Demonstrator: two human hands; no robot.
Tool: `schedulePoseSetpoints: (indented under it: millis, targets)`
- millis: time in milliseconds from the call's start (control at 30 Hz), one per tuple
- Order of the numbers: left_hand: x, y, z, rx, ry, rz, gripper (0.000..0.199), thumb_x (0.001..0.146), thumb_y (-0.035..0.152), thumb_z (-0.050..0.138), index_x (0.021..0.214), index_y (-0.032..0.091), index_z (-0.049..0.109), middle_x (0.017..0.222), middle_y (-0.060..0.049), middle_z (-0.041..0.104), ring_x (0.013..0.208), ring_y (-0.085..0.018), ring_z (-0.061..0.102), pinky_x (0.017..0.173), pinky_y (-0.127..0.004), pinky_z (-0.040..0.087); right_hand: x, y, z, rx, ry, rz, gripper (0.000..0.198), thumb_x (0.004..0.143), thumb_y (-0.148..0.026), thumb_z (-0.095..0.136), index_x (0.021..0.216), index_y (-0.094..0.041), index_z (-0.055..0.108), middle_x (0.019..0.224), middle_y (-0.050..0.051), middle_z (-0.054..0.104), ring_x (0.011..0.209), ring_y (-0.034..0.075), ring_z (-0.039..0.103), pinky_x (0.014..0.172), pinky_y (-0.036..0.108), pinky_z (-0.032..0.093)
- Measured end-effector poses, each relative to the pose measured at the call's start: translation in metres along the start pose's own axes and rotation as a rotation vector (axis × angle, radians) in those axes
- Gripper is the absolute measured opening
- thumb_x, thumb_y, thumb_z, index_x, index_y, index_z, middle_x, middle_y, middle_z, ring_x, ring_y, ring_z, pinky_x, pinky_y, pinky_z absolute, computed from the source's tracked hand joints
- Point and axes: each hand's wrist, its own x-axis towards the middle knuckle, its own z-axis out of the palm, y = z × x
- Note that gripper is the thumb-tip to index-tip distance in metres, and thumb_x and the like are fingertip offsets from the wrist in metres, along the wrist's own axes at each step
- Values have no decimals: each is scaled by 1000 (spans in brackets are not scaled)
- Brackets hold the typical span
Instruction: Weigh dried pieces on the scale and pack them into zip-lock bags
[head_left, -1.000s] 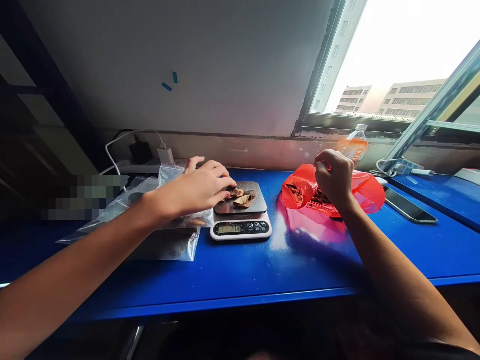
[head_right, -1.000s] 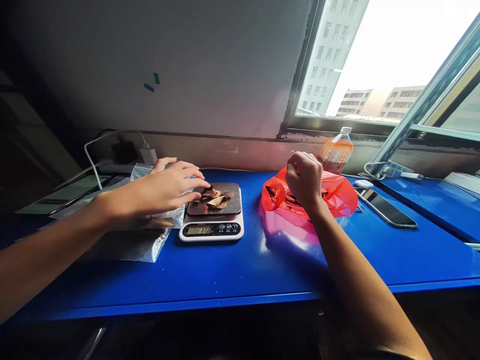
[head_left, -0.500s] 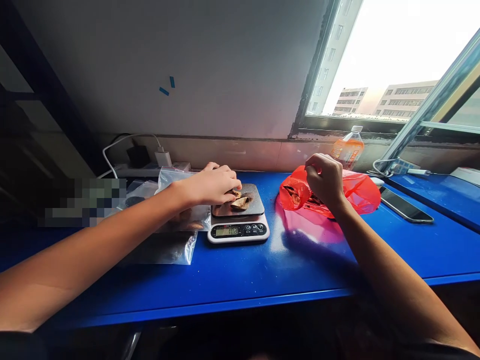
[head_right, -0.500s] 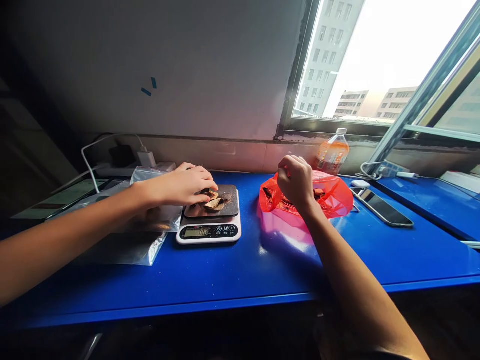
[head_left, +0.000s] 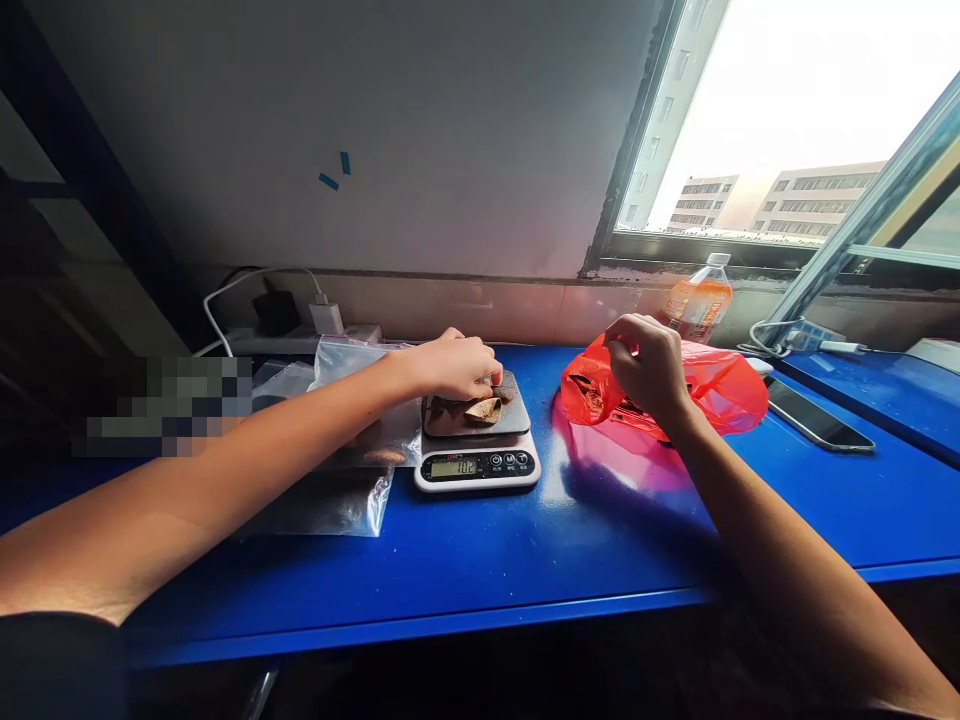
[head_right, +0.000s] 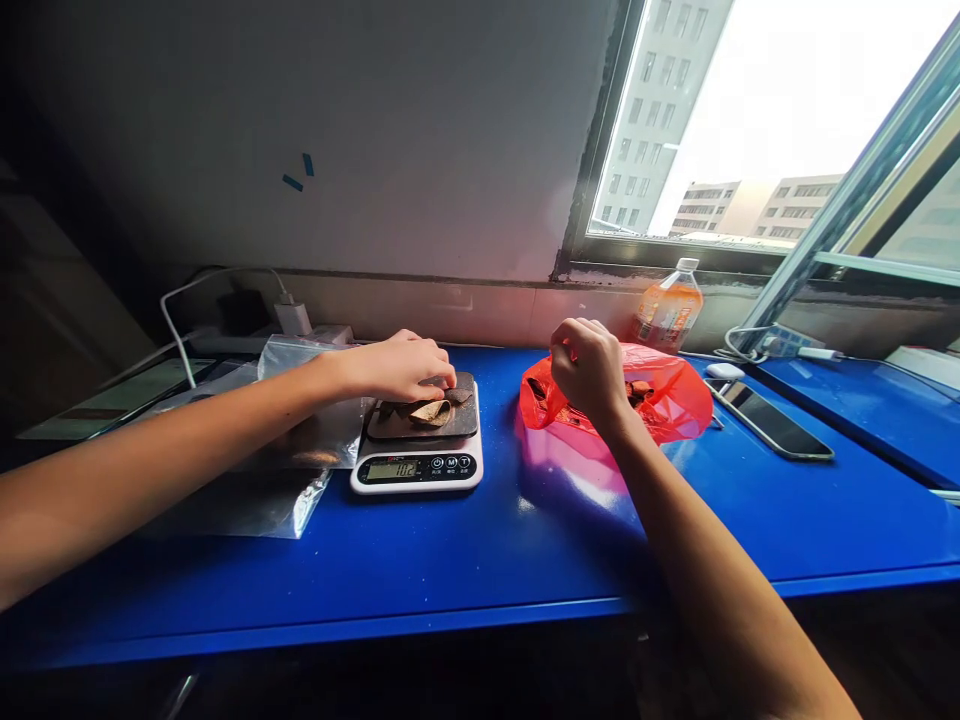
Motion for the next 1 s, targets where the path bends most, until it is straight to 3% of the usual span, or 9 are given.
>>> schedulePoseSetpoints:
  millis: [300,533,700,800,1000]
  targets:
    - [-12,-8,-5,-54,-14,-68,30,84,41,55,106,27,68,105,-1,72,92,-19,64,75,-29,39,-1,-1,0,15,-12,-10,14,66,-10,47,61,-21,54,64,2,60,60,16,51,56,28,36]
    - [-16,-13,0,-138,-44,-144,31,84,31,50,109,28,67,105,-1,72,84,-17,64,66,-25,42,-2,-2,2,17,-40,-32,15,67,-10,47,62,-21,55,64,2,60,59,16,51,57,28,37]
    - [-16,-14,0,-193,-63,-152,36,79,43,57,111,28,66,101,-1,72,81,-18,64,63,-25,43,-3,0,3,19,-76,-37,15,68,-10,47,63,-21,56,65,2,60,60,15,52,58,28,37]
    - [-15,-15,1,-214,-62,-153,37,75,39,61,110,26,66,99,-2,72,80,-18,64,61,-24,42,-3,0,4,19,-77,-47,15,69,-10,47,64,-21,57,65,2,60,60,16,52,59,28,37]
    - [-12,-21,4,-269,-11,-110,33,81,33,56,111,23,66,102,-3,72,83,-16,65,67,-23,45,-3,0,5,18,-88,-41,15,69,-10,47,65,-21,57,65,2,61,61,16,52,59,28,38]
